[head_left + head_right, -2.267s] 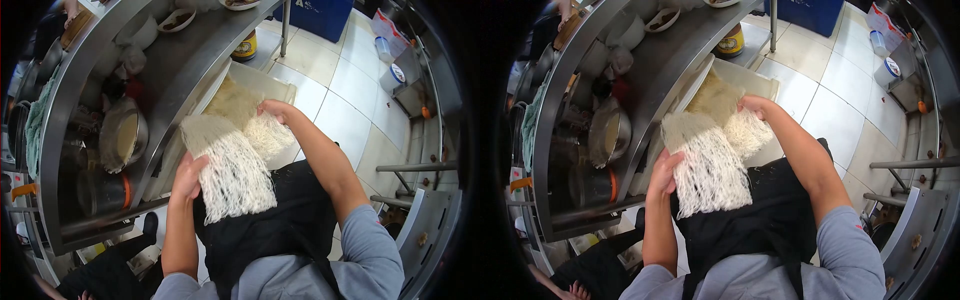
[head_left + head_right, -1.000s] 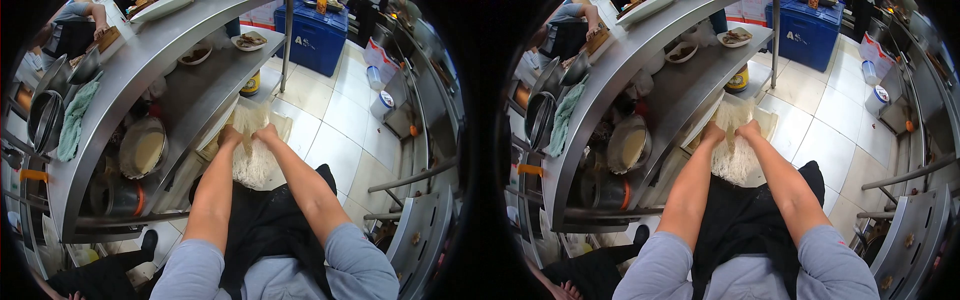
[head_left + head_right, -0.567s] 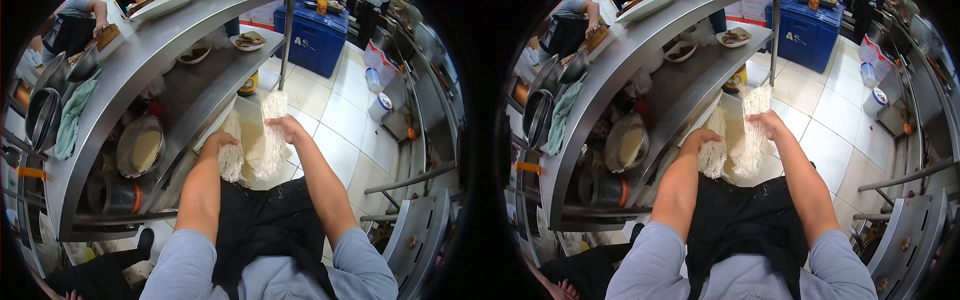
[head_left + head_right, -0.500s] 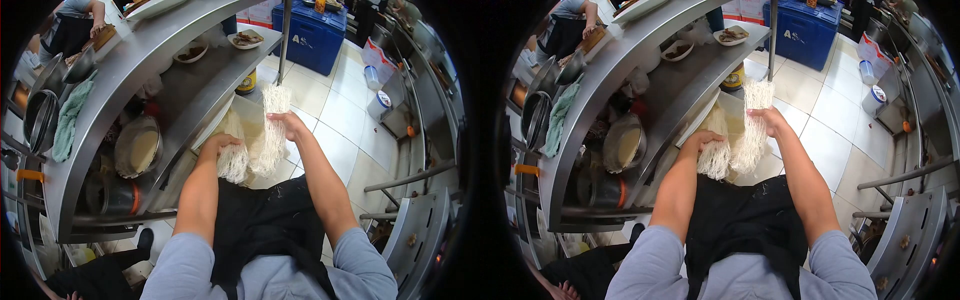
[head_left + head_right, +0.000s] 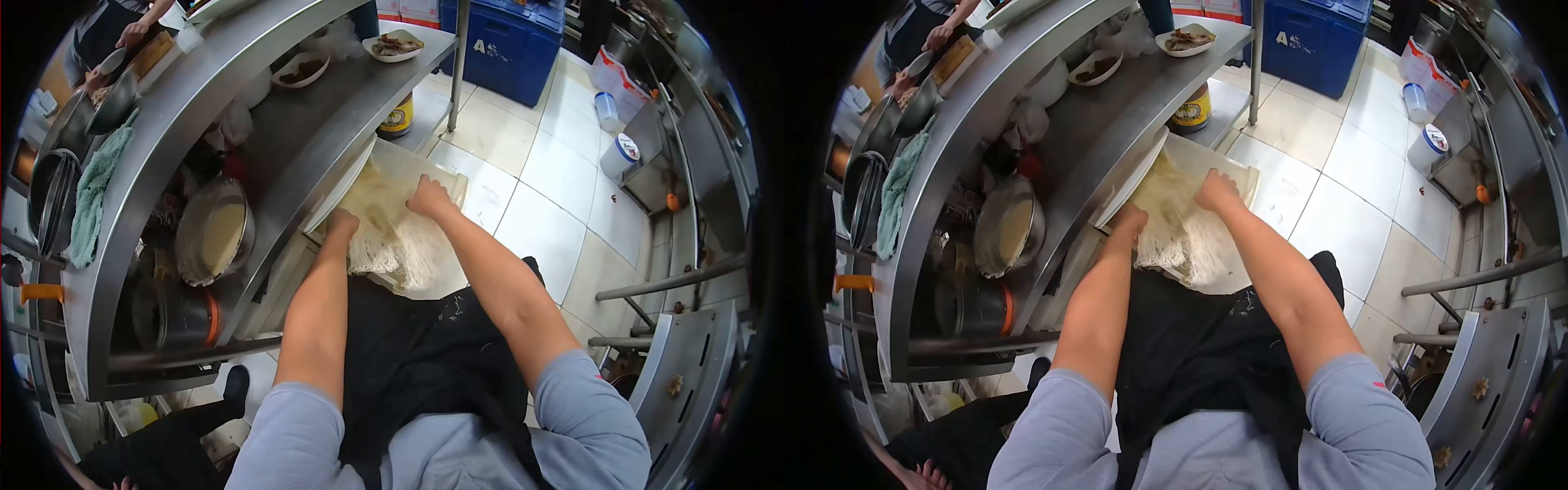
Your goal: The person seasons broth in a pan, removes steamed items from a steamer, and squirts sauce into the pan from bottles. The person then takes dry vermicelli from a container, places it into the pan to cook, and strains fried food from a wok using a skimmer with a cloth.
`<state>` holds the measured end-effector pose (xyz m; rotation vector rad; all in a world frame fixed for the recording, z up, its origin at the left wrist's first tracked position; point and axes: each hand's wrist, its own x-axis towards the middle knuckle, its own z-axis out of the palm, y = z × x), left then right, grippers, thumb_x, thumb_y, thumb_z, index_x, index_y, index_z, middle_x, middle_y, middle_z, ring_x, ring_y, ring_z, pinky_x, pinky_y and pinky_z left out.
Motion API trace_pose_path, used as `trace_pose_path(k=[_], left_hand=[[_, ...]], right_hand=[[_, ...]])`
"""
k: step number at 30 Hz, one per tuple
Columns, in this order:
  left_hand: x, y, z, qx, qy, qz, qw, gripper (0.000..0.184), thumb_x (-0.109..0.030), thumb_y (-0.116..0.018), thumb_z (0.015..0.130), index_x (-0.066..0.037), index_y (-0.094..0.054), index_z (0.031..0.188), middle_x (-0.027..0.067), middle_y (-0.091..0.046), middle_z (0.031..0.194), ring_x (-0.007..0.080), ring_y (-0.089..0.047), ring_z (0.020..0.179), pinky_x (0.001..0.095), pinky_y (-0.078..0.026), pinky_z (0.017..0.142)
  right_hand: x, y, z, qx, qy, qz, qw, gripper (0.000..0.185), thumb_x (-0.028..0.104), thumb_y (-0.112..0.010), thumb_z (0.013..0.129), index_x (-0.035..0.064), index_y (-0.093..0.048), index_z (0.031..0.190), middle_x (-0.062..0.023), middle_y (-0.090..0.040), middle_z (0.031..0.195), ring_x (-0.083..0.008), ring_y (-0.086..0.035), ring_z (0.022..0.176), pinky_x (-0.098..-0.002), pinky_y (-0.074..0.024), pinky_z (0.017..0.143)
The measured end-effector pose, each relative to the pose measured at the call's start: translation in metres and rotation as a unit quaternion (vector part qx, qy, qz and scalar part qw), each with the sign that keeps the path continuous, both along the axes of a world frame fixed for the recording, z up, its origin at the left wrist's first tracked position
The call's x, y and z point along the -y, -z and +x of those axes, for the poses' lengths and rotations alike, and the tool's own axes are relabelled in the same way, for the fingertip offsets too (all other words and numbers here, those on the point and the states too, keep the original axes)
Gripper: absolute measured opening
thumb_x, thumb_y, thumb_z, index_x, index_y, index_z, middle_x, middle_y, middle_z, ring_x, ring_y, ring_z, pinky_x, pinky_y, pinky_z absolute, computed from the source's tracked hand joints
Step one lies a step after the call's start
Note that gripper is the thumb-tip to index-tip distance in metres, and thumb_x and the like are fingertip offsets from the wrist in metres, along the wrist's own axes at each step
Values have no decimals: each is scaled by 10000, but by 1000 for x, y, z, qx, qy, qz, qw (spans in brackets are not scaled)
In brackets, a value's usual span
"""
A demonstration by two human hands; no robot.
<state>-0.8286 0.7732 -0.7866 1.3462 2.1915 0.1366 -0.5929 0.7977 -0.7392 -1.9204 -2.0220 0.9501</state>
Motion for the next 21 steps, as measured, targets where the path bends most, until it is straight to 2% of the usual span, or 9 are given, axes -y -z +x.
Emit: trace_pose_path(k=[3,5,6,9,11,15,17,19,21], left_hand=[[1,-10,7,-27,24,10,999,350,-125,-591,853,81,-659,1128,281,-661,1161,378,-660,1076,399,-504,919],[-1,-16,7,-15,20,-15,1000,374,-125,-586,856,78,-640,1166,285,-646,1192,382,-646,1105,404,-499,934],[-2,-20,7,-5,13,-41,999,401,-125,-581,860,76,-621,1204,289,-631,1223,385,-632,1134,409,-494,949],[-4,-18,6,31,-36,-44,998,524,-128,-586,857,90,-513,1328,300,-543,1350,389,-572,1228,411,-461,1013],[-1,-12,7,39,-56,-1,998,573,-136,-591,855,91,-466,1366,301,-499,1395,388,-541,1263,416,-446,1035],[6,-2,7,28,-34,118,992,650,-162,-591,858,87,-390,1424,301,-416,1469,392,-491,1311,430,-412,1077],[7,-18,13,-30,21,95,995,647,-186,-597,865,80,-400,1422,296,-468,1421,393,-511,1284,429,-417,1071],[14,-42,25,-89,78,71,990,645,-209,-602,871,72,-409,1419,291,-520,1374,395,-531,1257,428,-421,1065],[34,-72,47,29,133,113,984,702,-314,-658,864,72,-425,1402,265,-609,1236,391,-604,1110,428,-466,978]], right_hand=[[10,8,12,77,39,23,996,743,430,-812,710,-116,-574,1155,-281,-641,1158,-376,-658,1015,-397,-535,850],[1,-3,19,9,-27,-116,993,676,405,-835,688,-106,-623,1077,-269,-661,1073,-346,-685,926,-407,-553,760],[0,-5,18,8,-27,-115,993,676,405,-835,688,-106,-623,1077,-269,-661,1073,-346,-685,926,-407,-553,760],[-4,4,18,-89,34,-287,953,622,344,-854,665,-90,-636,1053,-232,-668,1013,-300,-702,836,-407,-557,669],[4,5,27,-191,72,-281,938,450,357,-831,671,0,-647,874,-118,-541,690,-178,-428,479,-392,-379,464],[20,7,54,-344,94,-297,886,358,232,-790,741,-26,-654,948,-142,-632,797,-200,-585,577,-380,-493,530],[46,-39,65,-534,104,-314,778,337,99,-739,806,-41,-629,1092,-166,-687,963,-244,-701,780,-398,-592,694],[59,-65,73,-551,105,-284,778,374,75,-731,821,-43,-600,1152,-175,-683,1040,-265,-703,882,-412,-590,783],[60,-67,74,-573,108,-250,773,416,51,-723,837,-45,-572,1212,-184,-679,1117,-285,-705,983,-425,-589,871]])
